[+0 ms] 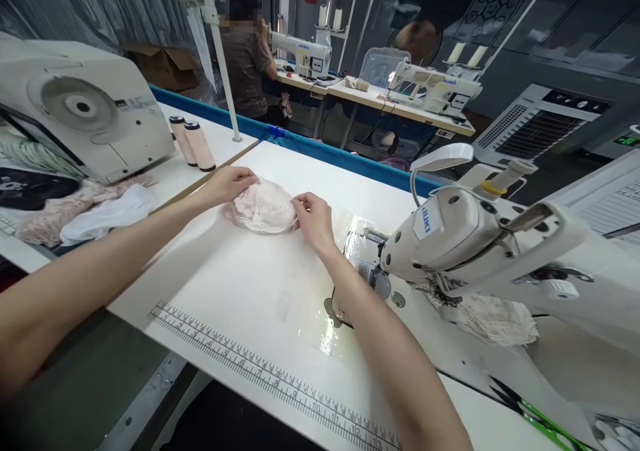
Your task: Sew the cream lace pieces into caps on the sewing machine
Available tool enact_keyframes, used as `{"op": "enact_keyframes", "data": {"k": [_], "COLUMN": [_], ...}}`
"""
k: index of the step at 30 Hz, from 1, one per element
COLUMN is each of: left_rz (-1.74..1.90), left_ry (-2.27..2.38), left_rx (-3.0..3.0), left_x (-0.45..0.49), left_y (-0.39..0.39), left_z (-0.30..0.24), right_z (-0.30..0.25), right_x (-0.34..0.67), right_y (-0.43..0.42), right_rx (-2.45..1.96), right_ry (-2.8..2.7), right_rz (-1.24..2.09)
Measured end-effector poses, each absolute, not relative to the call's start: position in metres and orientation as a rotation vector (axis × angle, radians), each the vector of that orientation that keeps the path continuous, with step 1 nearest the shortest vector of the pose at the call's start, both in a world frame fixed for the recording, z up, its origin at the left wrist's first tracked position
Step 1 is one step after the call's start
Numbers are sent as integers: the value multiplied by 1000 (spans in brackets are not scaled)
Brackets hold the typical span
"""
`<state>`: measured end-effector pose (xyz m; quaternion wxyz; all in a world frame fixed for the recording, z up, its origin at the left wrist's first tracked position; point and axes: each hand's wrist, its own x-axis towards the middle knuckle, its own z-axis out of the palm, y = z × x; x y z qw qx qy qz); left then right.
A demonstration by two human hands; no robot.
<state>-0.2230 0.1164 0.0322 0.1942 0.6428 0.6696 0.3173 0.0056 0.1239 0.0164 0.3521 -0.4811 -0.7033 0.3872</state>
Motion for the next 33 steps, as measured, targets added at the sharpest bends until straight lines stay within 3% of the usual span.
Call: {"op": "enact_keyframes", "data": {"k": [7,20,25,33], "left_rz": [714,588,598,313], "left_ry": [2122,2289,2077,1714], "left_rx": [1904,1991,2225,2476], "left_x": [-215,-211,-199,-208], "left_y": [132,119,91,59], "left_z": [18,18,14,-3], "right_z": [8,4,2,2], "right_x": [0,3,10,35], "right_y": [146,141,128,104], "right_rx": [-1467,-1513,-1319,-1049], "right_ry": [-1947,-2093,-2199,-2384], "right_rz": [665,453,333,256]}}
